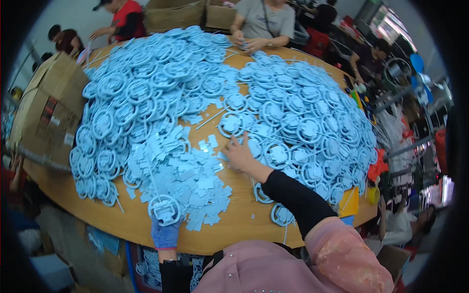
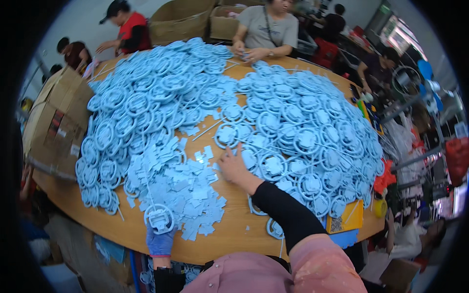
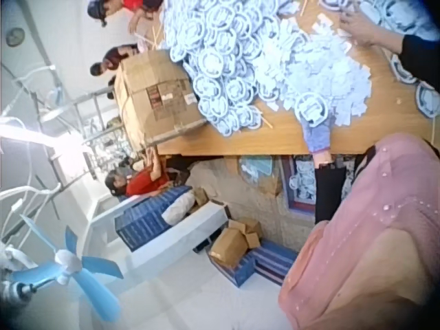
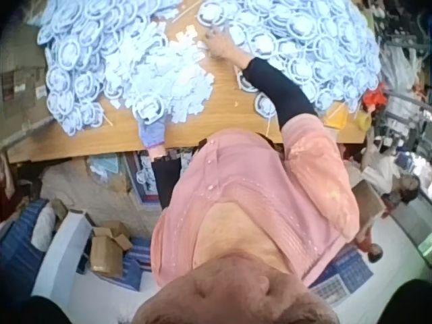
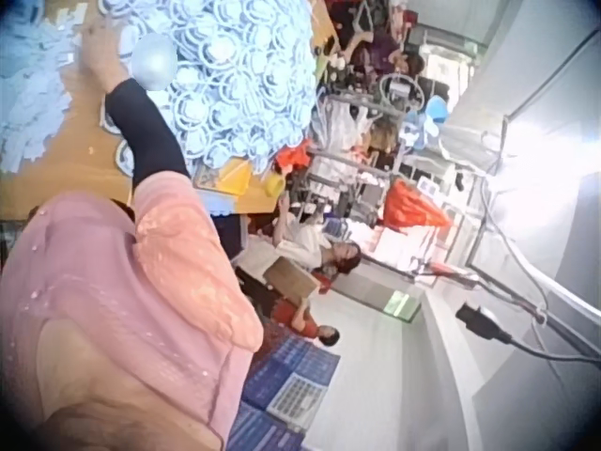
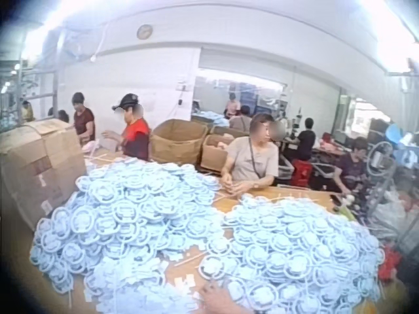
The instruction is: The person picks up a blue basket, fills it with blue plastic pieces from a cardboard box, and returns to a table. There, they attach the blue plastic pieces to the center of blue plastic frames by hand and place the assembled items on the table.
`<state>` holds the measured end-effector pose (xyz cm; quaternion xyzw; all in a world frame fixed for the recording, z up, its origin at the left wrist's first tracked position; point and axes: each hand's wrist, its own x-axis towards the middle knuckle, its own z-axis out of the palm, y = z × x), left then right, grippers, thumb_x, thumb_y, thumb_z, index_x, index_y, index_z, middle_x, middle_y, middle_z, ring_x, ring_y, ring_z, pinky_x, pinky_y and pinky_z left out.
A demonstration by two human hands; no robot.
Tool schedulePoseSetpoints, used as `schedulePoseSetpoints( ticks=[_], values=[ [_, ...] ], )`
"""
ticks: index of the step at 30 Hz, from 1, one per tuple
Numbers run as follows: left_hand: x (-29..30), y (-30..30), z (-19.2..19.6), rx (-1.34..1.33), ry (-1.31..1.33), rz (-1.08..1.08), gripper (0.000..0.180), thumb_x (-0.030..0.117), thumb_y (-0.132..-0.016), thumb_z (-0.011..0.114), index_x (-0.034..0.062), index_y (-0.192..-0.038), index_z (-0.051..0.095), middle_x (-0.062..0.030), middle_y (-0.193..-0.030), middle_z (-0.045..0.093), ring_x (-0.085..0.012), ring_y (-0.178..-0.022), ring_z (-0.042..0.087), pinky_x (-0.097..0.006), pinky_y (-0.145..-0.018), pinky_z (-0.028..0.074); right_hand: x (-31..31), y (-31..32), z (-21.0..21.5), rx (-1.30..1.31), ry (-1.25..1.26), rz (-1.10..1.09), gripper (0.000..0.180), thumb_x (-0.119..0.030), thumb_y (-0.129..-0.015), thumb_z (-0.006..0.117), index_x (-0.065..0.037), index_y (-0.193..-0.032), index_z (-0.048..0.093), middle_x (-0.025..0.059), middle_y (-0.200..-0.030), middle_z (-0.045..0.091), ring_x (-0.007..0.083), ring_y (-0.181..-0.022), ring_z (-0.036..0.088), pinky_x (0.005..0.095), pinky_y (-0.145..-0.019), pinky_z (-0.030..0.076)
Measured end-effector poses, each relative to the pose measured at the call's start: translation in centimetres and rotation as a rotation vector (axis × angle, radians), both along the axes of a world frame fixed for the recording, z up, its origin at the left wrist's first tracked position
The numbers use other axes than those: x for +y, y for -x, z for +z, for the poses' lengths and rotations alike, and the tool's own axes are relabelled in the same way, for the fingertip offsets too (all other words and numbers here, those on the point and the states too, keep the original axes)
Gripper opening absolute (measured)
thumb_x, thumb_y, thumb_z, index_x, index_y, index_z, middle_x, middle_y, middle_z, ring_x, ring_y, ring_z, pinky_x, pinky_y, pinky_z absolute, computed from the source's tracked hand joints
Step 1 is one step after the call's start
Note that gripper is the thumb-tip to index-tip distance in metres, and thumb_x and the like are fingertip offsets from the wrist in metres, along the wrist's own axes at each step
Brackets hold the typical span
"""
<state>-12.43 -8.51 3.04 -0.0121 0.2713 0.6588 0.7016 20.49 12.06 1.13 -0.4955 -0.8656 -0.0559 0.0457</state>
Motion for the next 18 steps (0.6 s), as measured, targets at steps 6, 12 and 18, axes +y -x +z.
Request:
schedulePoseSetpoints(
  ticks=[6, 12, 18],
  values=[
    [0.3, 0.8, -0.7, 0.053, 0.028, -0.069, 0.05, 0.036, -0.092, 0.051, 0.0136, -0.136, 0.045, -0.0128, -0.136, 0.047, -0.0343, -0.121, 0.048, -0.061, -0.084, 0.046, -6.0, 3.5, 1.0, -0.02, 0.029, 0.044, 0.019, -0.015, -0.076, 0.057, -0.006, -0.089, 0.065, 0.0097, -0.094, 0.06, 0.0288, -0.108, 0.051, 0.0616, -0.101, 0.029],
    [3.1, -1.7, 0.6, 0.072, 0.0, -0.199, 0.046, 0.033, -0.093, 0.049, 0.0134, -0.135, 0.046, -0.0129, -0.135, 0.049, -0.0324, -0.119, 0.049, -0.056, -0.091, 0.042, -12.3, 2.0, 1.1, 0.233, 0.19, -0.229, 0.018, -0.013, -0.073, 0.059, -0.005, -0.089, 0.06, 0.0107, -0.091, 0.057, 0.0264, -0.095, 0.055, 0.042, -0.084, 0.044],
    [5.7, -7.8, 0.6, -0.006, 0.068, -0.363, 0.053, 0.028, -0.089, 0.054, 0.0068, -0.136, 0.041, -0.0136, -0.136, 0.047, -0.0327, -0.121, 0.048, -0.056, -0.09, 0.045, -13.4, 3.7, -5.0, 0.388, 0.184, -0.432, 0.013, -0.014, -0.068, 0.063, -0.004, -0.077, 0.063, 0.012, -0.088, 0.057, 0.0283, -0.089, 0.057, 0.0394, -0.064, 0.048]
  ],
)
